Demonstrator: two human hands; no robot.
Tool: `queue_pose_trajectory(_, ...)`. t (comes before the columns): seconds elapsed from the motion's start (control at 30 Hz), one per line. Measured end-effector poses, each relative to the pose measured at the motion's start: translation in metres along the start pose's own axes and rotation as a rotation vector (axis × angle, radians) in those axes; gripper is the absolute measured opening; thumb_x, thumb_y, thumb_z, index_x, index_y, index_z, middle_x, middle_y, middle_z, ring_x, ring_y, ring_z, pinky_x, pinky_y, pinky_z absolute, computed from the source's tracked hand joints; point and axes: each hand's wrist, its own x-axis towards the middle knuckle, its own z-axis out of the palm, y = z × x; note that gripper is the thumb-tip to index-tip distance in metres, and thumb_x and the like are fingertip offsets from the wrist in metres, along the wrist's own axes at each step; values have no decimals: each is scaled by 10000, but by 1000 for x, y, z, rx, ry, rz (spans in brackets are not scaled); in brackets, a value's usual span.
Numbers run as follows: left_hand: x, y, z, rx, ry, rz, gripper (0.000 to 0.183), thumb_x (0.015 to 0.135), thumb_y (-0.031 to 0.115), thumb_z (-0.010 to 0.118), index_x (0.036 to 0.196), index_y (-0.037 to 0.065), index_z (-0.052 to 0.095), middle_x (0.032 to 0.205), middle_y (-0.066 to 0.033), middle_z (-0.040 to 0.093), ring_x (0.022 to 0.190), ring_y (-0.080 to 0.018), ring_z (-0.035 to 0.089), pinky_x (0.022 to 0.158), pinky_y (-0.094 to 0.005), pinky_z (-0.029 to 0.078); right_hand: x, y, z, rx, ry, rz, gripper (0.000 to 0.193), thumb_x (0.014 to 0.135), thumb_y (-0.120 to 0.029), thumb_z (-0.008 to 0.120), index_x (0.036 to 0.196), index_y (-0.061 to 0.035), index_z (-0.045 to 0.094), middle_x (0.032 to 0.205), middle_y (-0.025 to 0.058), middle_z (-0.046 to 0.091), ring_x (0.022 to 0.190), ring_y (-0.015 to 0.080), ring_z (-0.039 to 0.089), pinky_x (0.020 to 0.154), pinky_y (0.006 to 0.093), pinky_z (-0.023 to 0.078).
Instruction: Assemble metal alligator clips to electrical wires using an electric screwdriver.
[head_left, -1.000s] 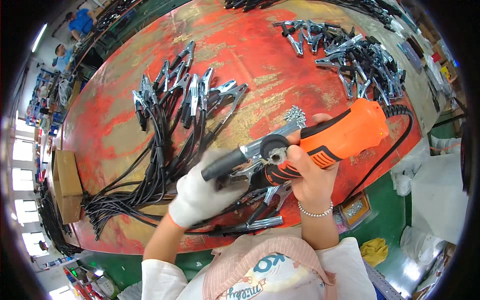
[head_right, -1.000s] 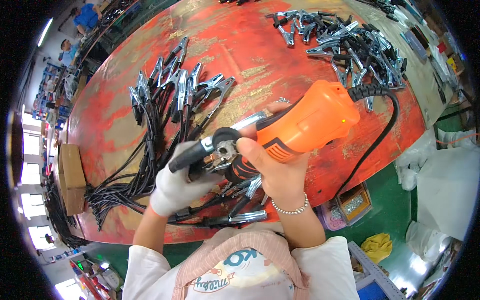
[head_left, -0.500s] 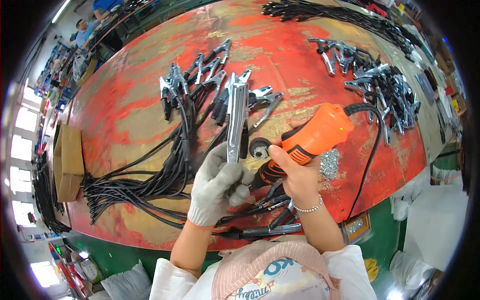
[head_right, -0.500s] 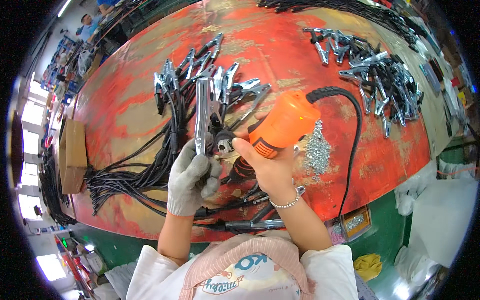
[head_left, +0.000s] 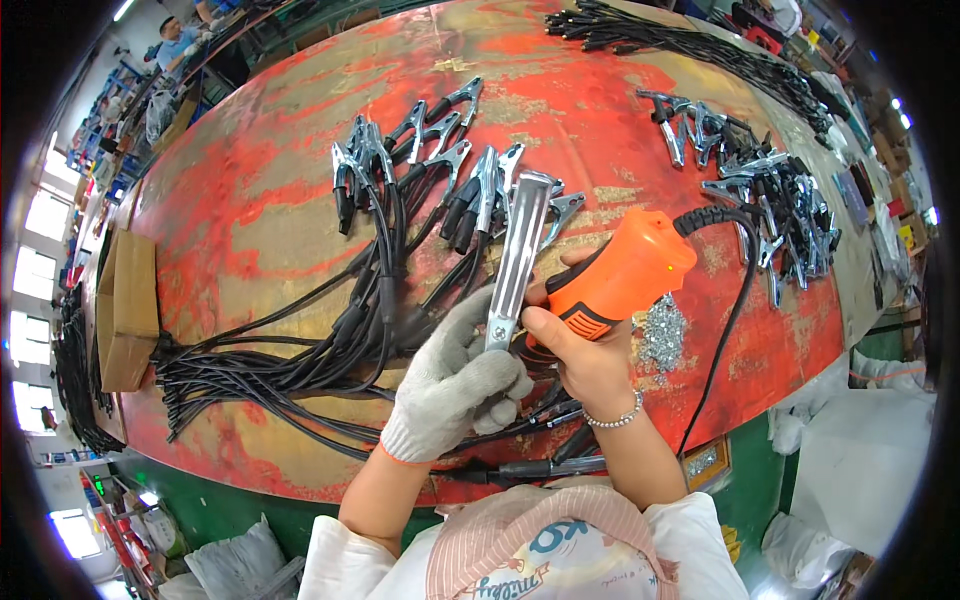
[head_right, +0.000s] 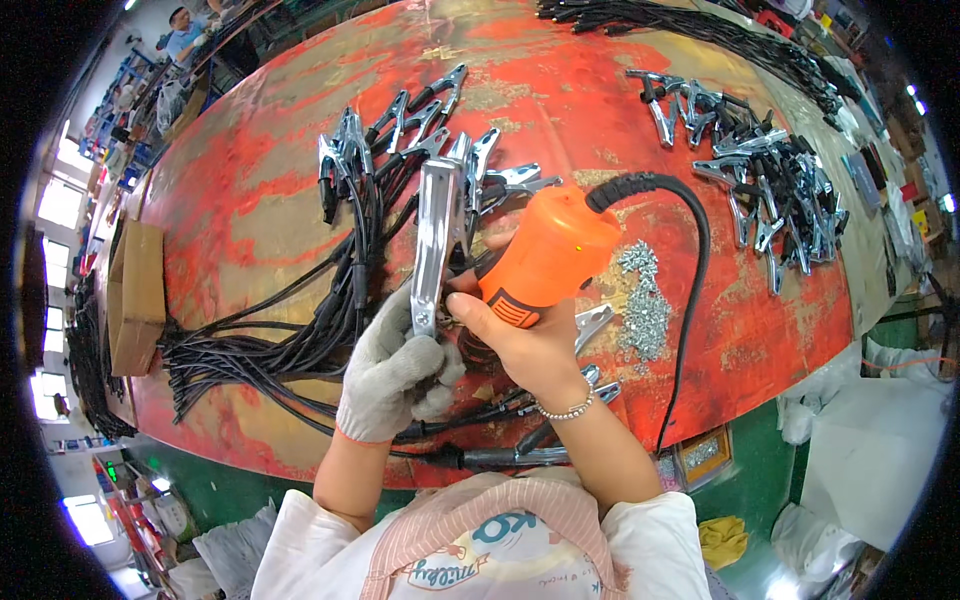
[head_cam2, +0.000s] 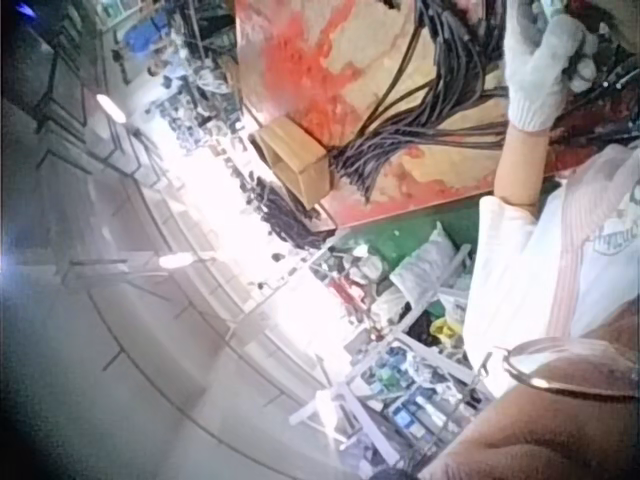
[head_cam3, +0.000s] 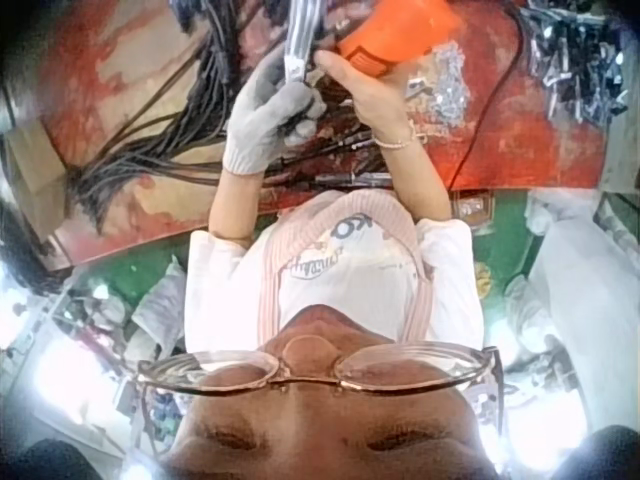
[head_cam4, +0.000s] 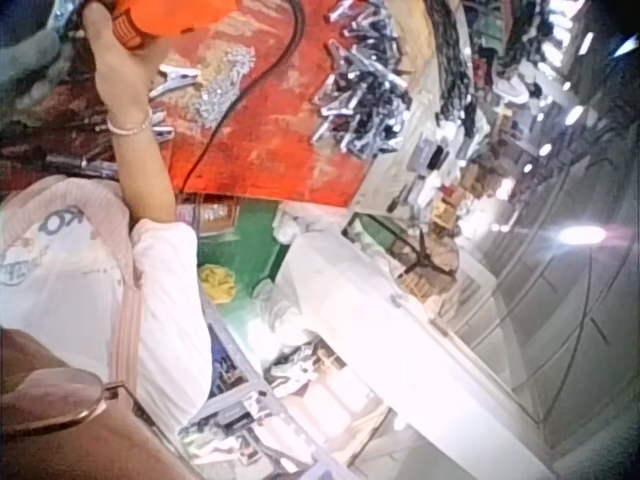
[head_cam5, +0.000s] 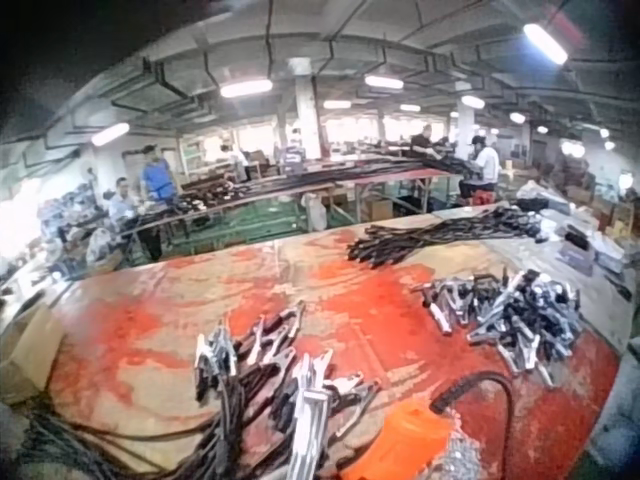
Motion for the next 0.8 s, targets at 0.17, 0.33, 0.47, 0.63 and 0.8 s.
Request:
queue_pose_trajectory(0.17,9,-9,-3,3,12,65,554,819,71,593,1310,28,341,842,-85,580,541,-86,533,417,-175,355,3,-8,2,-34,-24,-124,555,750,55,684,1219,-19,397,971,84,617,854,152,626,751,267,512)
queue_pose_trajectory(0.33,17,-12,3,2,111,163,554,830,65,579,1293,-45,295,1034,-154,555,731,-154,614,554,-236,519,-9,-52,-9,-378,226,-615,690,746,12,611,1336,-89,267,1113,104,485,765,148,541,694,283,461)
queue_pose_trajectory(0.47,23,-14,-2,58,99,43,529,828,52,564,1273,-75,308,1089,-187,534,822,-167,620,610,-242,528,-22,-92,-3,175,117,-892,589,769,-21,613,1268,-148,326,995,31,449,671,97,432,641,230,385)
queue_pose_trajectory(0.63,27,-22,3,51,97,153,490,842,42,542,1267,-73,328,1087,-162,538,825,-162,618,638,-246,527,-28,-102,-8,283,13,-864,499,767,-29,637,1164,-177,371,908,0,420,678,86,428,671,215,397)
queue_pose_trajectory(0.8,27,-23,3,60,125,142,518,840,41,546,1287,-70,310,1128,-166,525,833,-175,618,637,-247,528,-27,-92,-9,162,58,-841,532,773,-34,637,1209,-162,361,915,2,407,676,83,430,679,214,398)
